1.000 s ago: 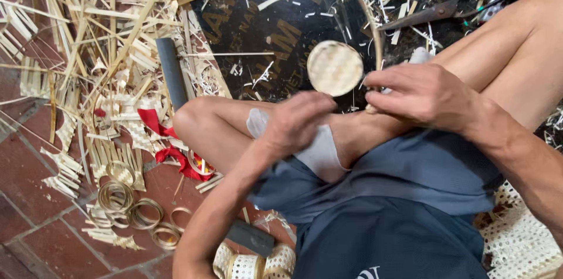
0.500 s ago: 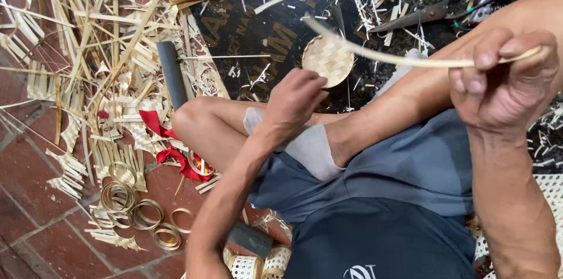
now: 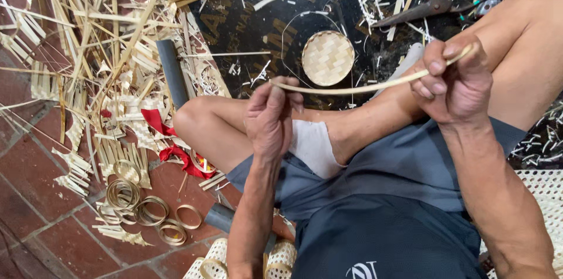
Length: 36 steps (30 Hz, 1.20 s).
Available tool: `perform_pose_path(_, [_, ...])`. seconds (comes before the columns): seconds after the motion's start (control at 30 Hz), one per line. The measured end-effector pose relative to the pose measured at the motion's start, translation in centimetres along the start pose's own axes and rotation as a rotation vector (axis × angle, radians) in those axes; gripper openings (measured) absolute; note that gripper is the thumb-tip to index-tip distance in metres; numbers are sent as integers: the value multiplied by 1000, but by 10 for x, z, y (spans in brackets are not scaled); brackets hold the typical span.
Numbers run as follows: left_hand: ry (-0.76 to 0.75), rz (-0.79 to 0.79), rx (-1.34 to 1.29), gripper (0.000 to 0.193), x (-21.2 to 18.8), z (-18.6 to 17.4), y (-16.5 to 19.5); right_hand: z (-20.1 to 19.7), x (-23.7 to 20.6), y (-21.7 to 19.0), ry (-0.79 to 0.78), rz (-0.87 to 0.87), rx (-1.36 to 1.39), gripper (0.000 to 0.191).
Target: The person sits on the floor weaving thin bamboo strips and trimming them with a knife. They fit a woven bamboo disc into a perforated bamboo cup-shaped basket body, press it into place, and wrap a strip around the rim, working among piles of bamboo strips and finished baskets.
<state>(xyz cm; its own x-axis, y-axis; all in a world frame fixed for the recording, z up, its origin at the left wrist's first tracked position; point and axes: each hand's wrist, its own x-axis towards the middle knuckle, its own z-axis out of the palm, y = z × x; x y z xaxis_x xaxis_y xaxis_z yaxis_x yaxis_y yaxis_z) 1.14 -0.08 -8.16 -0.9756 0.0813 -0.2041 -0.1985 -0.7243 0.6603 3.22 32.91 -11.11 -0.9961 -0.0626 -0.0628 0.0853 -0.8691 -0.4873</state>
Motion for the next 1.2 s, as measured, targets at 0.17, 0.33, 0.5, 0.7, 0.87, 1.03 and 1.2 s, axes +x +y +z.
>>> perform_pose_path(0.17, [-206,67,129,16,4,16,17,35,19,-5,-69,-36,-175,23])
perform_pose_path(0.33, [-771,391,1206,15,40,28,41,79,51,-22,-560,-217,-1329,13])
perform_pose_path(0.5, [-1021,714,1710,17,66,36,39,90,75,12,-929,-425,-1876,15])
perform_pose_path(0.7, [-1003,729,1757,24,64,35,28,74,72,25,-936,-465,-1929,22])
perform_pose_path(0.87, [-942,793,1705,28,55,44,12,70,73,23,-938,-384,-1827,23])
perform_pose_path(1.03, [-846,766,1812,27,51,47,10,71,78,24,-948,-418,-1798,22])
perform_pose_path(1.2, [-709,620,1763,17,49,45,8,75,78,27,-917,-351,-1774,19])
